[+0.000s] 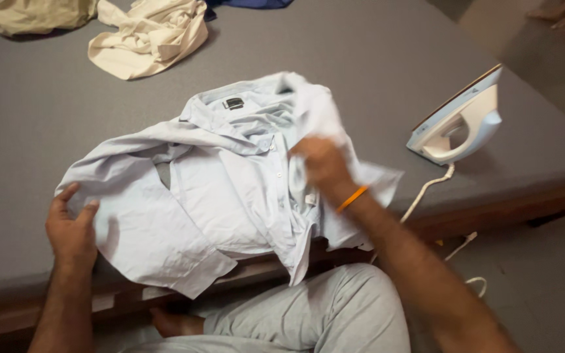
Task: The person irons a light blue long-sleeved shirt laid out on a bed. They use a steam iron to smooth the front, sleeves, and collar, frequently adjusting the fabric with their hands to ensure even coverage.
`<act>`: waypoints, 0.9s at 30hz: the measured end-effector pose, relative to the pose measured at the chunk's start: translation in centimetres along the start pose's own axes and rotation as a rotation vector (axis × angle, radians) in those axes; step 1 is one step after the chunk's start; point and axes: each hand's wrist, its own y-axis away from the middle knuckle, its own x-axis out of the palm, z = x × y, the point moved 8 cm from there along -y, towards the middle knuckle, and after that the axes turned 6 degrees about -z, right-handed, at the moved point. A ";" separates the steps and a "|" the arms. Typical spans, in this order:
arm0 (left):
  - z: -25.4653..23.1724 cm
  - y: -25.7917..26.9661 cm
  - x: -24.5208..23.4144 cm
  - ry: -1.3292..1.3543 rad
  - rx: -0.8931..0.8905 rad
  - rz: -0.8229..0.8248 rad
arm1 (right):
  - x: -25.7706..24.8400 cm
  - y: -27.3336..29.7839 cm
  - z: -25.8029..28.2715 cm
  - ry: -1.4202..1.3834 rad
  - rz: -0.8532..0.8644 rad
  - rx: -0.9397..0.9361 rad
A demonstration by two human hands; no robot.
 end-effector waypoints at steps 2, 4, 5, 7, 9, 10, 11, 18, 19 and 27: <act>0.1 0.3 0.1 0.014 -0.020 0.018 | 4.2 1.6 5.2 -0.046 0.278 -0.142; -0.7 0.5 -0.1 -0.030 -0.014 0.010 | 6.0 3.9 8.2 -0.020 0.492 -0.181; -1.5 0.9 -0.1 -0.074 0.003 -0.008 | 6.4 4.5 8.9 0.015 0.553 -0.171; -3.0 1.5 -0.7 -0.156 -0.064 -0.147 | 5.8 4.1 9.2 -0.019 0.552 -0.101; -4.1 2.6 -1.0 -0.227 -0.236 -0.385 | 3.1 3.4 8.3 -0.158 0.427 0.017; -5.8 2.6 1.1 -0.214 -0.117 -0.330 | 1.6 3.1 7.6 -0.156 0.340 0.066; -7.3 2.8 3.2 -0.198 0.001 -0.277 | 0.1 2.9 6.9 -0.152 0.253 0.110; -11.8 6.3 21.2 -0.093 0.393 0.307 | -1.7 4.6 0.6 -0.110 0.173 0.328; -12.8 7.0 23.8 -0.021 0.447 0.393 | -1.3 5.0 0.5 -0.136 0.185 0.321; -12.2 3.1 37.6 -0.061 0.474 0.488 | 0.7 6.0 2.1 -0.082 0.303 0.180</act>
